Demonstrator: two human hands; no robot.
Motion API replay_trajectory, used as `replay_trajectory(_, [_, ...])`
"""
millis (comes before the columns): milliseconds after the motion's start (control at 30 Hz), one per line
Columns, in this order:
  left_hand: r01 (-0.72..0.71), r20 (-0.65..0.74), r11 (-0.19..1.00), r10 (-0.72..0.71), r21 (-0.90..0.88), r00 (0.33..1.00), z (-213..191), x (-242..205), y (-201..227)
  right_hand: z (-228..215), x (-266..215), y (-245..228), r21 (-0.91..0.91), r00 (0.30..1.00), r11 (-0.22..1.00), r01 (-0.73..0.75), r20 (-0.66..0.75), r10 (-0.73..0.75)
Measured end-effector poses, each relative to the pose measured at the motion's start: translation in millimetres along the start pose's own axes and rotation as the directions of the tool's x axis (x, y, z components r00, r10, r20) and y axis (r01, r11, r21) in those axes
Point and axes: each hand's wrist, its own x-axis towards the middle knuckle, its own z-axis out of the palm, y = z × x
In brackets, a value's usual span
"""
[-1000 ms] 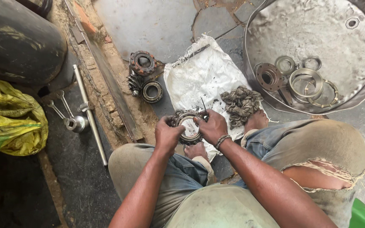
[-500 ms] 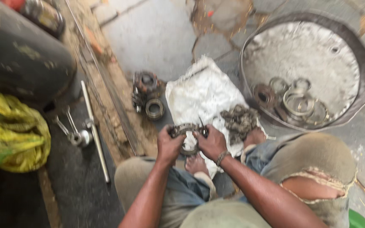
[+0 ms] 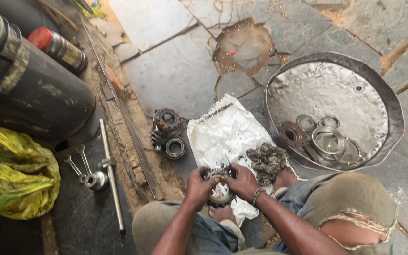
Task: The person cleans a tapered roller bearing by removing rollers, wiping them with a cloth, and scraping the cage with a small metal tool.
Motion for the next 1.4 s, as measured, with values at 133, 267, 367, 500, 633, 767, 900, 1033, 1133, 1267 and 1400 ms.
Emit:
replay_trajectory(133, [-0.055,0.038,0.973,0.065,-0.226,0.997,2.7,20.0,-21.3,-3.3,9.4,1.5,0.004,0.999,1.000,0.018,-0.042,-0.018])
replay_trajectory(267, [0.051,0.210,0.874,0.059,-0.483,0.976,-5.5,14.1,-21.6,-10.1,1.2,-0.4,0.022,0.995,0.999,0.032,-0.097,-0.029])
replay_trajectory(367, [0.077,0.214,0.876,0.030,-0.476,0.976,-2.2,3.6,-5.5,-18.8,-9.1,-11.3,0.004,0.985,0.996,0.093,-0.144,-0.092])
replay_trajectory(500, [0.015,0.181,0.876,0.083,-0.482,0.980,2.9,-4.9,0.3,-22.3,-14.2,-18.1,0.024,0.990,0.998,0.051,-0.132,-0.047])
replay_trajectory(633, [-0.020,0.175,0.857,0.127,-0.514,0.976,0.4,-5.3,3.2,-20.1,-10.3,-16.0,0.102,0.989,0.993,0.055,-0.146,-0.040])
replay_trajectory(767, [0.175,0.370,0.654,0.171,-0.736,0.913,-15.7,-7.2,11.6,-19.3,-13.3,-17.8,0.276,0.993,0.961,-0.014,-0.106,0.045])
replay_trajectory(900, [0.297,0.384,0.482,0.089,-0.824,0.919,-18.6,-9.3,25.2,-26.7,-23.9,-30.1,0.217,0.991,0.976,0.030,-0.132,-0.001])
replay_trajectory(1033, [0.353,0.419,0.281,0.228,-0.892,0.879,-25.8,-24.9,44.7,-21.7,-35.2,-39.7,0.391,0.988,0.917,0.077,-0.156,-0.016])
replay_trajectory(1133, [0.332,0.375,0.200,0.240,-0.922,0.895,-25.4,-40.1,55.6,-9.3,-36.8,-47.2,0.625,0.988,0.780,0.006,-0.122,0.091])
replay_trajectory(1267, [0.260,0.290,0.167,0.187,-0.951,0.939,-27.0,-38.5,50.2,6.1,-37.2,-54.0,0.683,0.980,0.728,-0.061,-0.096,0.173])
replay_trajectory(1400, [0.222,0.272,0.226,0.221,-0.948,0.937,-30.5,-31.2,34.7,12.5,-36.4,-56.5,0.600,0.978,0.798,-0.053,-0.130,0.163])
